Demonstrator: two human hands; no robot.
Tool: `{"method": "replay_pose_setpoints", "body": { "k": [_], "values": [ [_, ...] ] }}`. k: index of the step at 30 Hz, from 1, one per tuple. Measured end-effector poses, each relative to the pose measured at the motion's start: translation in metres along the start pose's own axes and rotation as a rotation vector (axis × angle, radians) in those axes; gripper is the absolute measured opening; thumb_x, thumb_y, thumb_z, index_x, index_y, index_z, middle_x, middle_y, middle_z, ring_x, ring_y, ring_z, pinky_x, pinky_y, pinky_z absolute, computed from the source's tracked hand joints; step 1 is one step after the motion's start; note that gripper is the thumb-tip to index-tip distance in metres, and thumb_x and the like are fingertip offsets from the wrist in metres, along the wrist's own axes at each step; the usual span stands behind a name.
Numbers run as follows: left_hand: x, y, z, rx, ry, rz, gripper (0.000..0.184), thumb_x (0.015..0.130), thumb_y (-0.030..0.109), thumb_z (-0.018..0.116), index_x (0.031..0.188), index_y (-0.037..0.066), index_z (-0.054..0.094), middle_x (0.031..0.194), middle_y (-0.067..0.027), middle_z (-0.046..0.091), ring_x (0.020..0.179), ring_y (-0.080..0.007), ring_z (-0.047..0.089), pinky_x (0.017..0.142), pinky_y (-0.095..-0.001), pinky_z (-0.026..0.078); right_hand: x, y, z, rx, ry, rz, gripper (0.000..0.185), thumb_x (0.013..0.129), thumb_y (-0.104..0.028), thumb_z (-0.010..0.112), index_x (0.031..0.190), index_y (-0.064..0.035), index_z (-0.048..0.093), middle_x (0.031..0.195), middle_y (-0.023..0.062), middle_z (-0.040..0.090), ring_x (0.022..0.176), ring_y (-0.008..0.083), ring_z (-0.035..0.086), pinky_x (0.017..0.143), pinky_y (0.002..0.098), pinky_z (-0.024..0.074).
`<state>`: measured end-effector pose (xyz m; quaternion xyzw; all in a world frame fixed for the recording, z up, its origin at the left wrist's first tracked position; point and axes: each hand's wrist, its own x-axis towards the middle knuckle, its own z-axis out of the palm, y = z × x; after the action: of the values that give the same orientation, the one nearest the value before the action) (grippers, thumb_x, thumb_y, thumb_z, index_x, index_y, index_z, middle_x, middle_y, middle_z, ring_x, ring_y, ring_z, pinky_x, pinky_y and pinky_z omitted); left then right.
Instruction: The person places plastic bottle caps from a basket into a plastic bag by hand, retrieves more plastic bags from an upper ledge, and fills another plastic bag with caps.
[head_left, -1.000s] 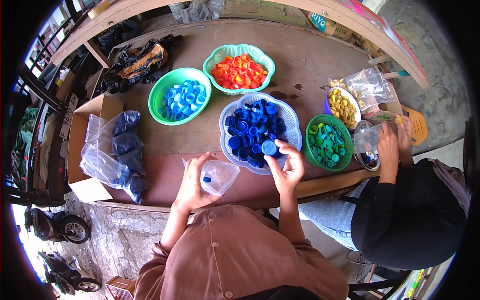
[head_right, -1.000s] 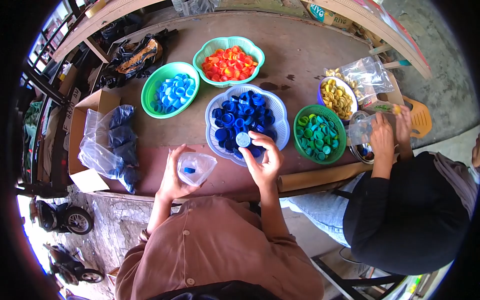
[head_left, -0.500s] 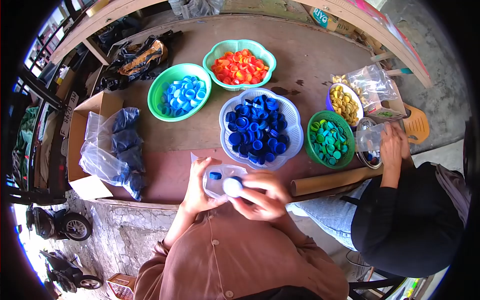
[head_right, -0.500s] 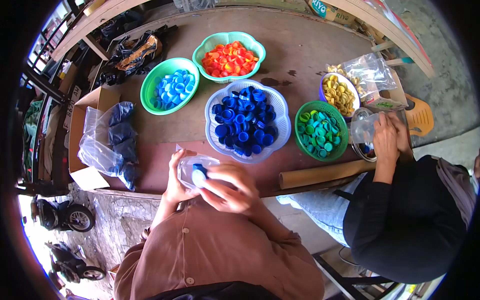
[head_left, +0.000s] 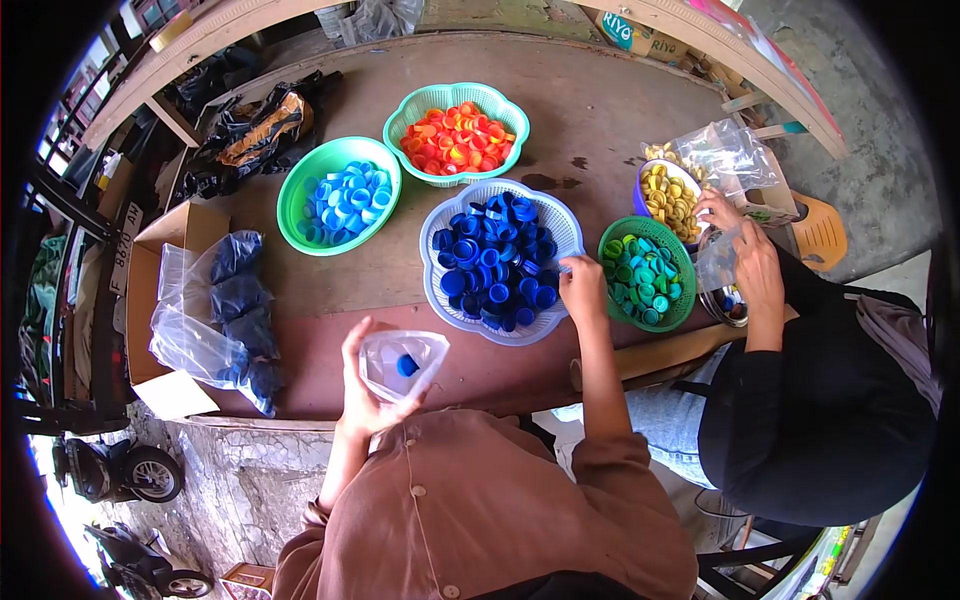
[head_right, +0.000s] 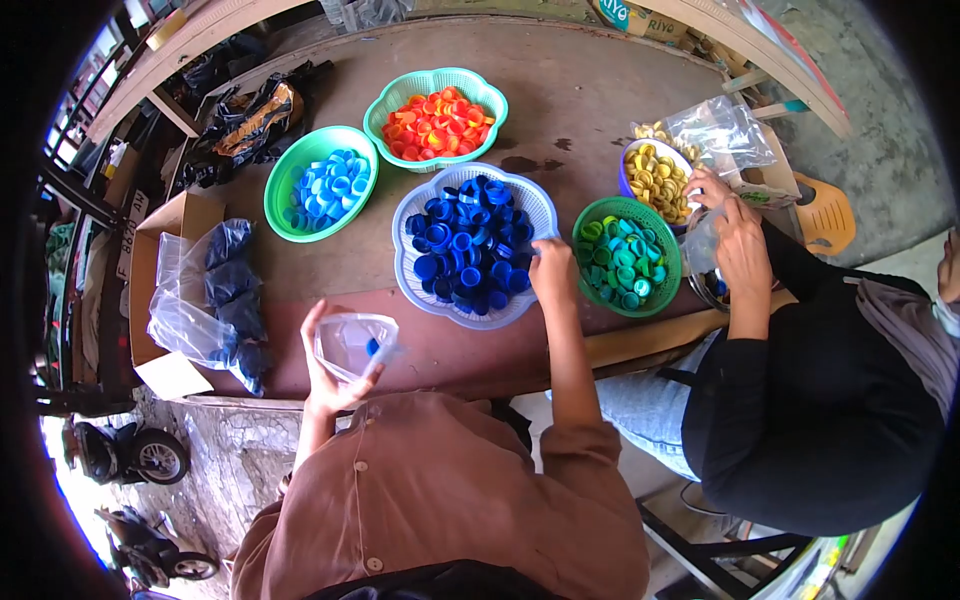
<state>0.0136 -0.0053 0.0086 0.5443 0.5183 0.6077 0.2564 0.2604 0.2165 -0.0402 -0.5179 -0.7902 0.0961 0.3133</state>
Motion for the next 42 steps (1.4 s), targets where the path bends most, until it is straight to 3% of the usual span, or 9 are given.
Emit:
{"method": "replay_pose_setpoints", "body": {
  "k": [8, 12, 16, 18, 20, 23, 30, 40, 42],
  "values": [
    [-0.012, -0.017, 0.002, 0.018, -0.103, 0.004, 0.099, 0.055, 0.022, 0.08, 0.132, 0.003, 0.021, 0.114, -0.0179, 0.041, 0.102, -0.028, 0.049, 0.086, -0.0397, 0.042, 0.019, 0.007, 0.034, -0.515, -0.371, 0.037, 0.013, 0.067, -0.001, 0.054, 0.071, -0.0058, 0.066, 0.072, 0.0161, 0.063, 0.07, 0.0334, 0.063, 0.065, 0.0425, 0.0508],
    [-0.012, -0.017, -0.001, 0.154, -0.129, 0.026, 0.098, 0.057, 0.015, 0.077, 0.133, 0.003, 0.017, 0.113, -0.0177, 0.042, 0.098, -0.0263, 0.051, 0.083, -0.0375, 0.044, 0.019, 0.002, 0.027, -0.505, -0.394, -0.001, 0.011, 0.069, -0.001, 0.053, 0.069, -0.0023, 0.064, 0.073, 0.0175, 0.063, 0.07, 0.0343, 0.063, 0.062, 0.0416, 0.0515],
    [-0.013, -0.017, -0.001, 0.246, -0.146, -0.007, 0.099, 0.056, 0.016, 0.079, 0.133, 0.003, 0.017, 0.114, -0.0177, 0.041, 0.1, -0.0264, 0.051, 0.084, -0.0374, 0.044, 0.012, -0.005, 0.005, -0.311, -0.201, -0.069, 0.006, 0.069, -0.004, 0.057, 0.069, -0.0029, 0.063, 0.069, 0.0154, 0.061, 0.067, 0.0331, 0.062, 0.059, 0.0421, 0.0495],
    [-0.01, -0.015, 0.0, 0.247, -0.16, -0.002, 0.099, 0.056, 0.015, 0.079, 0.133, 0.003, 0.017, 0.115, -0.0177, 0.04, 0.1, -0.0265, 0.051, 0.083, -0.0373, 0.045, 0.01, -0.018, -0.012, -0.047, 0.117, -0.08, 0.006, 0.068, -0.005, 0.062, 0.073, -0.0021, 0.062, 0.065, 0.0147, 0.059, 0.065, 0.0333, 0.06, 0.058, 0.041, 0.0488],
    [-0.009, -0.013, 0.002, 0.255, -0.186, -0.005, 0.099, 0.057, 0.013, 0.078, 0.133, 0.003, 0.017, 0.114, -0.0173, 0.041, 0.1, -0.0264, 0.051, 0.083, -0.0369, 0.045, 0.003, 0.0, -0.003, 0.104, 0.096, -0.032, 0.012, 0.071, -0.005, 0.065, 0.082, -0.0012, 0.063, 0.07, 0.0121, 0.062, 0.064, 0.0262, 0.062, 0.056, 0.0353, 0.0482],
    [-0.007, -0.013, 0.003, 0.248, -0.208, 0.0, 0.098, 0.057, 0.011, 0.078, 0.133, 0.004, 0.017, 0.114, -0.0169, 0.041, 0.101, -0.026, 0.051, 0.083, -0.0366, 0.045, -0.012, -0.009, -0.006, 0.905, -0.064, 0.435, 0.016, 0.082, -0.005, 0.059, 0.097, -0.0009, 0.063, 0.087, 0.0075, 0.066, 0.068, 0.0084, 0.059, 0.054, 0.0203, 0.0424],
    [-0.008, -0.01, 0.002, 0.27, -0.223, 0.015, 0.098, 0.056, 0.009, 0.078, 0.133, 0.004, 0.017, 0.115, -0.0168, 0.041, 0.101, -0.0255, 0.051, 0.084, -0.0366, 0.044, -0.032, -0.041, -0.005, 1.848, -0.246, 0.279, 0.024, 0.078, 0.007, 0.052, 0.098, -0.0029, 0.06, 0.093, 0.0109, 0.063, 0.073, 0.0138, 0.058, 0.057, 0.0223, 0.0424],
    [-0.01, -0.009, 0.003, 0.254, -0.208, 0.011, 0.097, 0.056, 0.01, 0.078, 0.133, 0.003, 0.018, 0.113, -0.016, 0.043, 0.101, -0.0262, 0.05, 0.084, -0.0368, 0.044, -0.035, -0.059, -0.007, 1.688, -0.173, 0.341, 0.023, 0.073, 0.007, 0.055, 0.091, -0.0058, 0.062, 0.09, 0.0047, 0.062, 0.076, 0.0099, 0.056, 0.058, 0.0189, 0.0399],
    [-0.009, -0.007, 0.006, 0.258, -0.211, 0.011, 0.096, 0.056, 0.01, 0.078, 0.133, 0.003, 0.019, 0.113, -0.016, 0.044, 0.101, -0.0264, 0.05, 0.085, -0.0369, 0.043, -0.033, -0.068, -0.009, 0.766, -0.043, 0.205, 0.017, 0.074, -0.001, 0.06, 0.091, -0.0018, 0.061, 0.093, 0.0072, 0.06, 0.083, 0.0163, 0.057, 0.065, 0.0263, 0.0451]
  ]
}}
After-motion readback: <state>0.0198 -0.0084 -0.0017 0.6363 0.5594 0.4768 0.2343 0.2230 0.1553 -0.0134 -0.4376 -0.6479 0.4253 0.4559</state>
